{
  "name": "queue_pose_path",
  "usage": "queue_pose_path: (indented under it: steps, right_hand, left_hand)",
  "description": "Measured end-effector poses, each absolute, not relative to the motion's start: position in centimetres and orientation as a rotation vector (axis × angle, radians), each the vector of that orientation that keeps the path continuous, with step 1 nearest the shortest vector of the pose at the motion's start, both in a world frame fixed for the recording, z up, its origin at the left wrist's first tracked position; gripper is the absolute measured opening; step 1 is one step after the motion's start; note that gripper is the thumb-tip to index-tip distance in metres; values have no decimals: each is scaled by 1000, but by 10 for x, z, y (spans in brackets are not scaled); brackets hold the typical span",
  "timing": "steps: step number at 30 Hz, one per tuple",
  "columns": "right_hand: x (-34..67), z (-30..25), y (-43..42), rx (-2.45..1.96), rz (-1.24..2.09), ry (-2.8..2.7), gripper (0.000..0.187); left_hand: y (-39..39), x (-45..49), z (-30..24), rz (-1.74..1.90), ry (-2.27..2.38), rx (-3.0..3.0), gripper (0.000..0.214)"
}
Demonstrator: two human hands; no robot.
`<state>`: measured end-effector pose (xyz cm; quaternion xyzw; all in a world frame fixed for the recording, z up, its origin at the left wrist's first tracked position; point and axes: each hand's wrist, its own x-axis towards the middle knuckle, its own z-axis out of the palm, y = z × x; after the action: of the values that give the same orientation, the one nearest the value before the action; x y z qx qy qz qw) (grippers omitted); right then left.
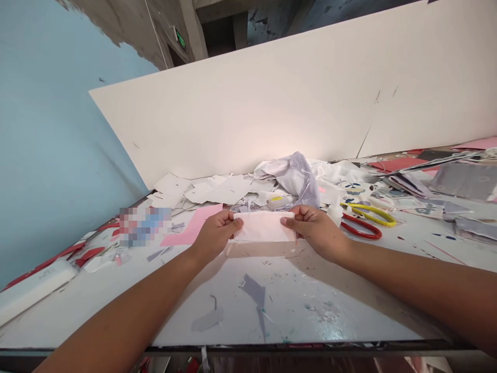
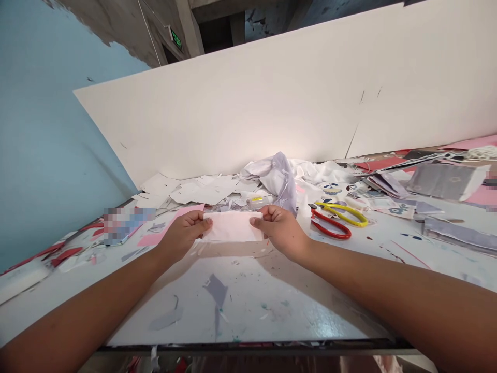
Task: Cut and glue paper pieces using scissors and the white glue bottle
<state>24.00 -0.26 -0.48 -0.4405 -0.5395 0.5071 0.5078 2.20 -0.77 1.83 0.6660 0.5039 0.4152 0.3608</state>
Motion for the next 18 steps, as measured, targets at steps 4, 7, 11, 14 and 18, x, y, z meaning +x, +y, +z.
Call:
queue_pose_path:
  steps: [4, 7, 11, 14, 18]
  right_hand:
    - [240, -6, -2, -1061, 1207, -1268, 31]
    - [240, -7, -2, -1067, 1197, -1291, 29]
    - [241, -9, -3, -1059, 1202, -1355, 26]
    - [241, -11, -2, -1063, 1227, -1386, 24]
    - [241, -14, -1, -1046, 1276, -1346, 23]
  left_hand:
    - [-6, 21, 16, 1068, 1246, 1682, 26]
    - [-3, 19, 13, 1023, 1165, 1631, 23]
    - [-1, 19, 10, 999, 1178, 1628, 26]
    - [-2, 19, 10, 1028, 1280, 1680, 30]
    - [-4, 21, 11, 1032, 1356, 1721, 32]
